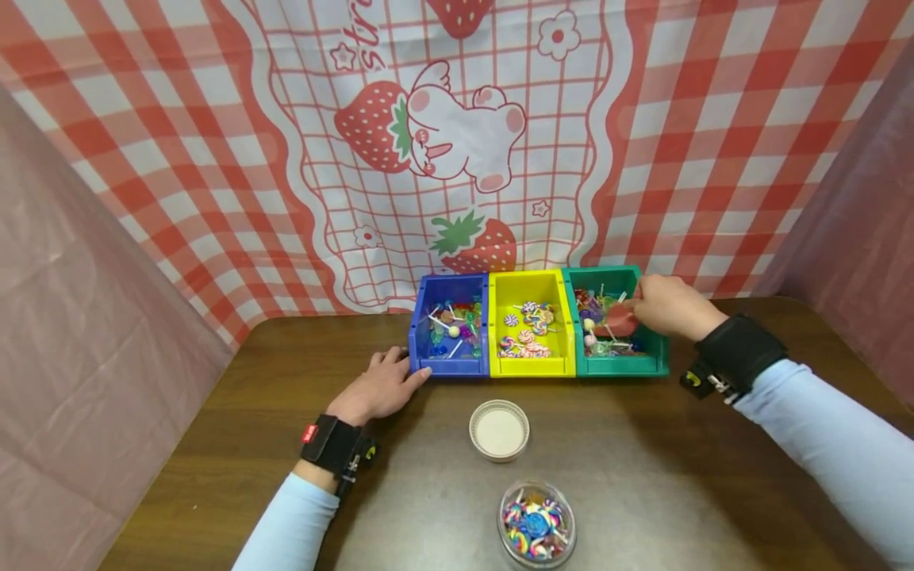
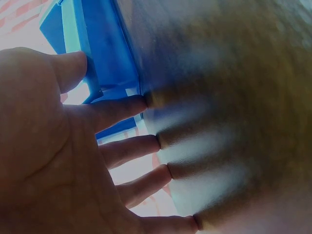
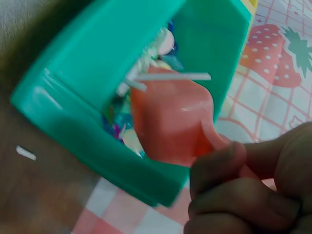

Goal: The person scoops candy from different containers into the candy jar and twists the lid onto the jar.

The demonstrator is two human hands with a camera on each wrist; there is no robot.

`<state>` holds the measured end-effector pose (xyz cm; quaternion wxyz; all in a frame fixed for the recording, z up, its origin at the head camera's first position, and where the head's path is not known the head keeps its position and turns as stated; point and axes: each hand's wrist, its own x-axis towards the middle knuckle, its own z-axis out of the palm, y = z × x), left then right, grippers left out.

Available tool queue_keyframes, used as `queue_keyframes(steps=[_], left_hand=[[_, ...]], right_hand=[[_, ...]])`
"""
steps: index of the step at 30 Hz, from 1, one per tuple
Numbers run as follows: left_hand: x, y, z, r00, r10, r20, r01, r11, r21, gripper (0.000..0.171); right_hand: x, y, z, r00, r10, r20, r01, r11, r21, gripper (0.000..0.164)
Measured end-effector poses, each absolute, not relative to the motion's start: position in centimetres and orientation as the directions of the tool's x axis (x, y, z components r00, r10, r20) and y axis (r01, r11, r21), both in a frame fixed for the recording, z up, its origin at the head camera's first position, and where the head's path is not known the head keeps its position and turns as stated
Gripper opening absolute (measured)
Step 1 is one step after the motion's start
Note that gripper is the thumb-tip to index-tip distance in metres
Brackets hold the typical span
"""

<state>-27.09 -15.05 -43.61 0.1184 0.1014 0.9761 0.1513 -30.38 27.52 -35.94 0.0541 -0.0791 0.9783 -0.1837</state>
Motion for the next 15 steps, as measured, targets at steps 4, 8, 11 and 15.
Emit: queue_keyframes(steps=[4,8,11,15], left_hand=[[-27.1,-15.1,-43.7,-0.951,0.239,-0.197,0.169,0.933,0.318,0.067],[-27.0,-15.1,-43.6,-0.951,0.249,-0.185,0.182,0.93,0.318,0.066],[-27.0,-15.1,-43.5,-0.951,0.249,-0.185,0.181,0.929,0.323,0.065],[-26.9,-15.0,-43.5,-0.95,0.249,-0.189,0.179,0.929,0.325,0.065]], right_hand=[[-30.3,27.0,-36.5,-0.987,-0.153,-0.048,-0.125,0.922,-0.366,0.033],[-30.3,26.4,-36.6,-0.99,-0.139,-0.029,-0.12,0.93,-0.346,0.03],[-30.1,26.3,-36.8,-0.99,-0.141,-0.018,-0.127,0.932,-0.34,0.024],[-29.7,26.2,-37.4,-0.988,-0.145,0.05,-0.154,0.94,-0.306,0.023]])
